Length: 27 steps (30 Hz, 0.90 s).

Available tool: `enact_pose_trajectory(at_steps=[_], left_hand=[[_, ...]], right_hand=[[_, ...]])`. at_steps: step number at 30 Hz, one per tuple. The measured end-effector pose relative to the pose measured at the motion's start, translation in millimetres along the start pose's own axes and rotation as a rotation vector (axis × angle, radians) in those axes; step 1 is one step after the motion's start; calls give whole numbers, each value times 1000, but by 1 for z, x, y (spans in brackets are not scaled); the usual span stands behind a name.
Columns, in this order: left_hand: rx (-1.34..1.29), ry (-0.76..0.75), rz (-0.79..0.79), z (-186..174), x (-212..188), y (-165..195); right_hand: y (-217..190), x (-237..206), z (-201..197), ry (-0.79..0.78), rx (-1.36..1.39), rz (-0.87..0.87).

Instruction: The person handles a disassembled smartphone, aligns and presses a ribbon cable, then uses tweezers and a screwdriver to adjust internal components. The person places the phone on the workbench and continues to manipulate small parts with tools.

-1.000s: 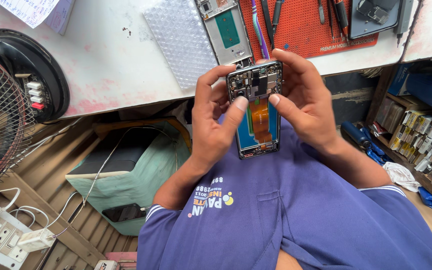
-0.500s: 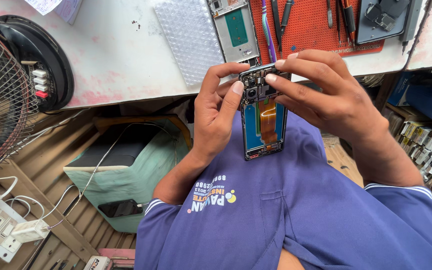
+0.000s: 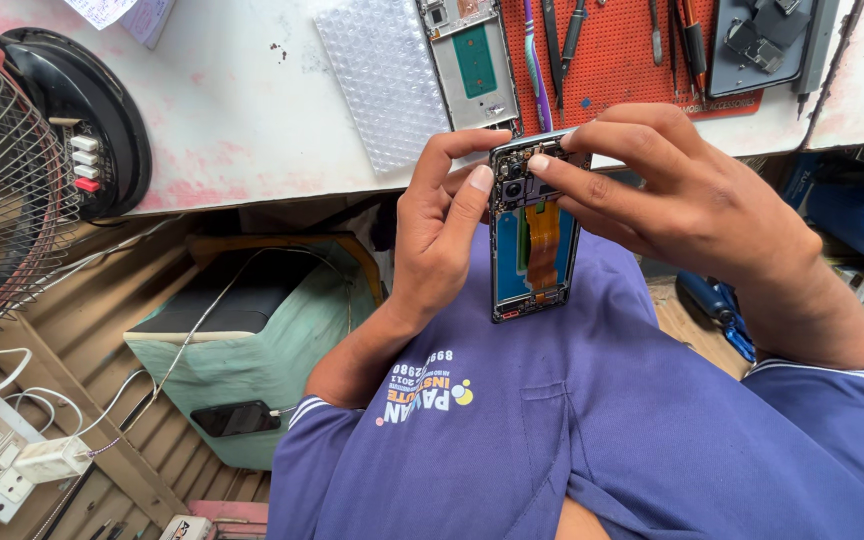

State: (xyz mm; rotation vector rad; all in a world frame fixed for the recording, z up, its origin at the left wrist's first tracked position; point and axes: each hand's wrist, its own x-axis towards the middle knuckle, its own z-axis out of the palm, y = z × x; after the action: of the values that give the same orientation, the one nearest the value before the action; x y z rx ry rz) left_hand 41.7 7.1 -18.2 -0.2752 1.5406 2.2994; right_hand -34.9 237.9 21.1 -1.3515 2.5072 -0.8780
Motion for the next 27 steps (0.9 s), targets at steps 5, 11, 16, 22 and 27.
enact_pose_trajectory(at_steps=[5,11,16,22,27], left_hand=[[10,18,21,6,-2,6],[85,48,49,12,-5,12],[69,78,43,17,-6,13],[67,87,33,18,-9,11],[13,86,38,17,-10,9]], right_hand=[[-3,1,-7,-2,-20,-24],[-9,2,-10,-24,-91,-49],[-19,0,-13,0,-141,-54],[-25,-1,-10,71,-179,-42],[-22,-9,3,252,69,116]])
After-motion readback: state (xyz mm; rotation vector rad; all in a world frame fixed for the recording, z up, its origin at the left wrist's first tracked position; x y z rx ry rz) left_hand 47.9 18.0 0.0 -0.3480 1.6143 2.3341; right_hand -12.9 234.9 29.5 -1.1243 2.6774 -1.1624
